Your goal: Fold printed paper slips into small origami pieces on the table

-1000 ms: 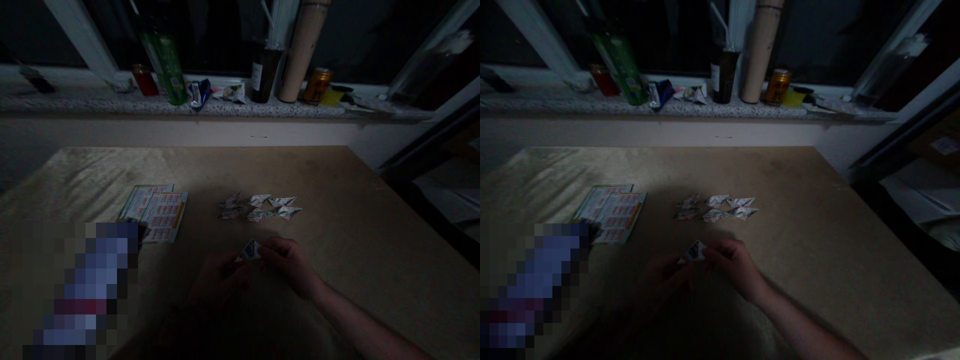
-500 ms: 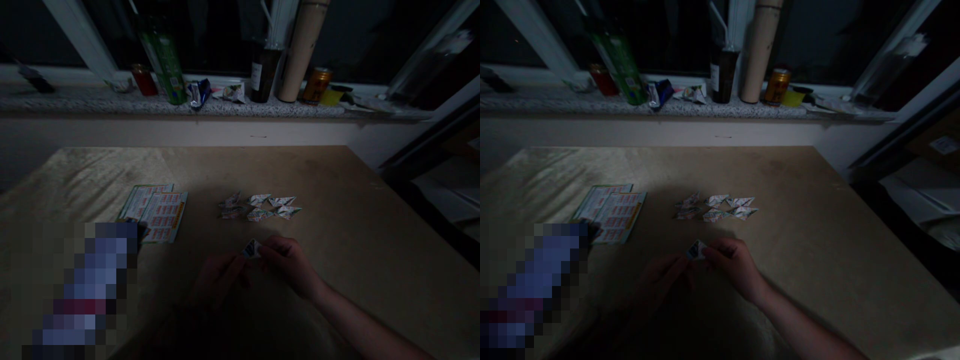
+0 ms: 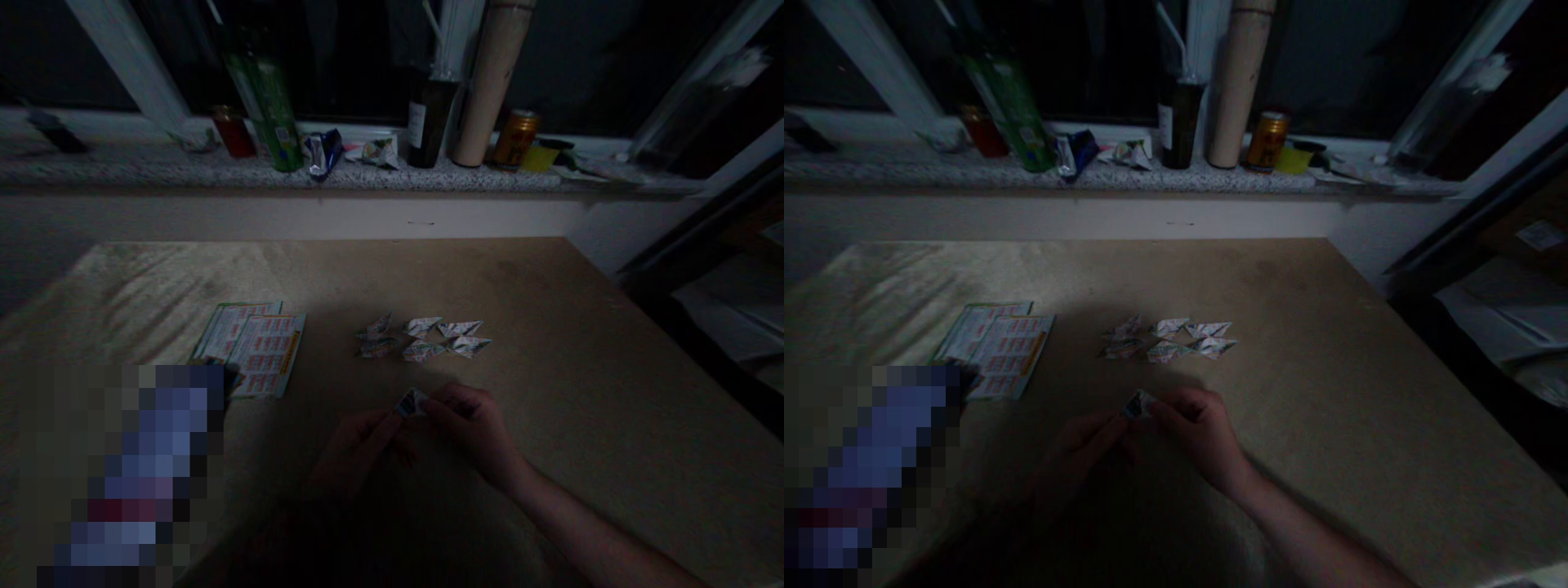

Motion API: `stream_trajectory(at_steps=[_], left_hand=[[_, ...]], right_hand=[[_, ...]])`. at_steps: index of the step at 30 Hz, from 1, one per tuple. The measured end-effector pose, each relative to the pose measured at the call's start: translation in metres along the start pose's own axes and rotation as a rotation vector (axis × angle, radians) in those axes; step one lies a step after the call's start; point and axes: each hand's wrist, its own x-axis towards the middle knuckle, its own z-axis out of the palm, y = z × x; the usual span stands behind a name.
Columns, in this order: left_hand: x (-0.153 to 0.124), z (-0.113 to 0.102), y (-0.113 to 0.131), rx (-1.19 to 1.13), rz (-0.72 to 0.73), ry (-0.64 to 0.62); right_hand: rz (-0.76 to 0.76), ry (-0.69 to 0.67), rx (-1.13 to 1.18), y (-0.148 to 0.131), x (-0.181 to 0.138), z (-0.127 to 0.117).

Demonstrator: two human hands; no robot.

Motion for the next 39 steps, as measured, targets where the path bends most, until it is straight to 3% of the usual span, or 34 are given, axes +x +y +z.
stream_trajectory(at_steps=[14, 22, 29, 35, 39], left_hand=[[-0.004, -0.004, -0.001, 0.244, 0.147, -0.042], [-0.003, -0.001, -0.005, 0.281, 0.028, 0.022], [-0.003, -0.001, -0.007, 0.219, 0.051, 0.009], [-0.004, 0.004, -0.011, 0.117, 0.002, -0.016], [-0.003, 0.007, -0.007, 0.017, -0.091, 0.01]], right_hand=[[0.032, -0.123, 0.066, -0.005, -0.004, 0.0], [0.012, -0.127, -0.015, 0.0, -0.007, 0.007], [-0.008, -0.383, 0.066, -0.001, -0.007, 0.008], [0.072, -0.356, 0.173, 0.004, -0.009, 0.008], [0.006, -0.332, 0.066, 0.004, -0.009, 0.008]])
